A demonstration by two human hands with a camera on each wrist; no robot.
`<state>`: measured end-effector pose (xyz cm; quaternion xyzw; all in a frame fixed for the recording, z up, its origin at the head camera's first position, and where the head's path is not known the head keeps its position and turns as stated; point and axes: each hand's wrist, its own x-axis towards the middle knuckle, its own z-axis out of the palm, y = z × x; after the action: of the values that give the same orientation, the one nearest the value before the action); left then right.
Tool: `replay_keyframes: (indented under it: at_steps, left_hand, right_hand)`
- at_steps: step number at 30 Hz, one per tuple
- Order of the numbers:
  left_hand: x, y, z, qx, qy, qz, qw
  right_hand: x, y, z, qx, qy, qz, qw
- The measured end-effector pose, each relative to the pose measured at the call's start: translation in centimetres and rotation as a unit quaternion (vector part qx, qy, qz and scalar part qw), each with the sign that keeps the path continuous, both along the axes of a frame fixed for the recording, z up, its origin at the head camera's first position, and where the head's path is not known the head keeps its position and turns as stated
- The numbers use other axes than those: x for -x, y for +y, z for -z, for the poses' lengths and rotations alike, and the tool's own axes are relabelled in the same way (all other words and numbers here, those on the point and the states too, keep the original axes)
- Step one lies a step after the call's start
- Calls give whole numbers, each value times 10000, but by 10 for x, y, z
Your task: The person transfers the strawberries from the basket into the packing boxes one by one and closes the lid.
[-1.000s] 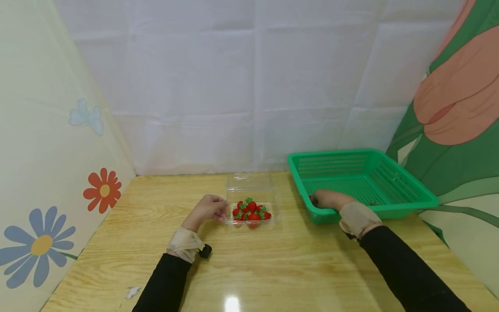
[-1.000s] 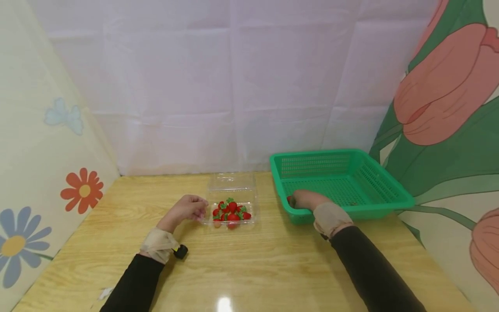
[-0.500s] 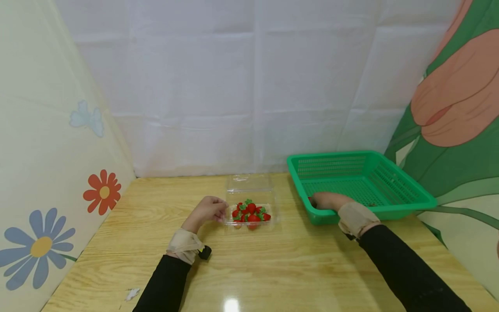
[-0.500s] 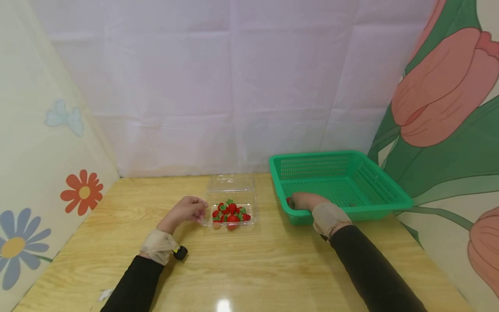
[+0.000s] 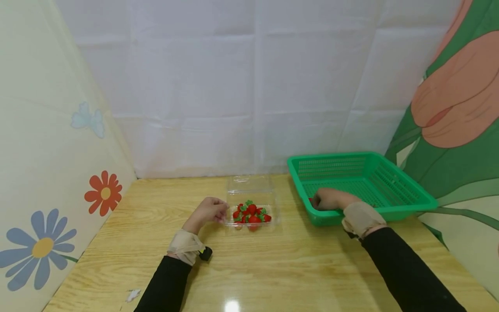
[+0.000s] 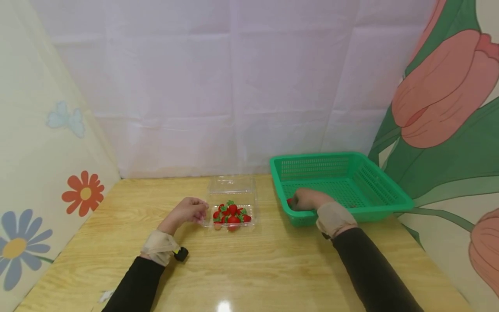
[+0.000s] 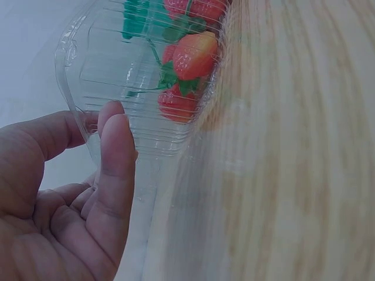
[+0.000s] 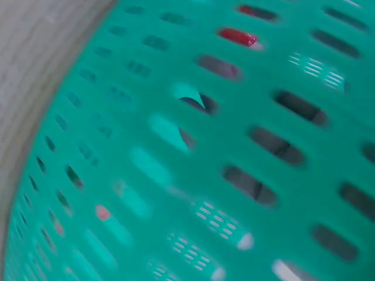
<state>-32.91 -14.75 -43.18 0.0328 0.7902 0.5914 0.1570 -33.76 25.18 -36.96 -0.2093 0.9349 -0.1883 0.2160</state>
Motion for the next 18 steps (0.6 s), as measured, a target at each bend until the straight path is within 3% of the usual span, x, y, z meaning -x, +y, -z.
replay_keyframes:
  at_steps: [10, 18]
  left_hand:
    - [-1, 0, -1, -28, 23, 9, 10000]
    - [0, 0, -1, -42, 27, 46, 10000]
  right_hand:
    - [-9, 9, -31, -15, 324, 292, 9990]
    - [-19, 1, -55, 126, 1088, 373, 9933]
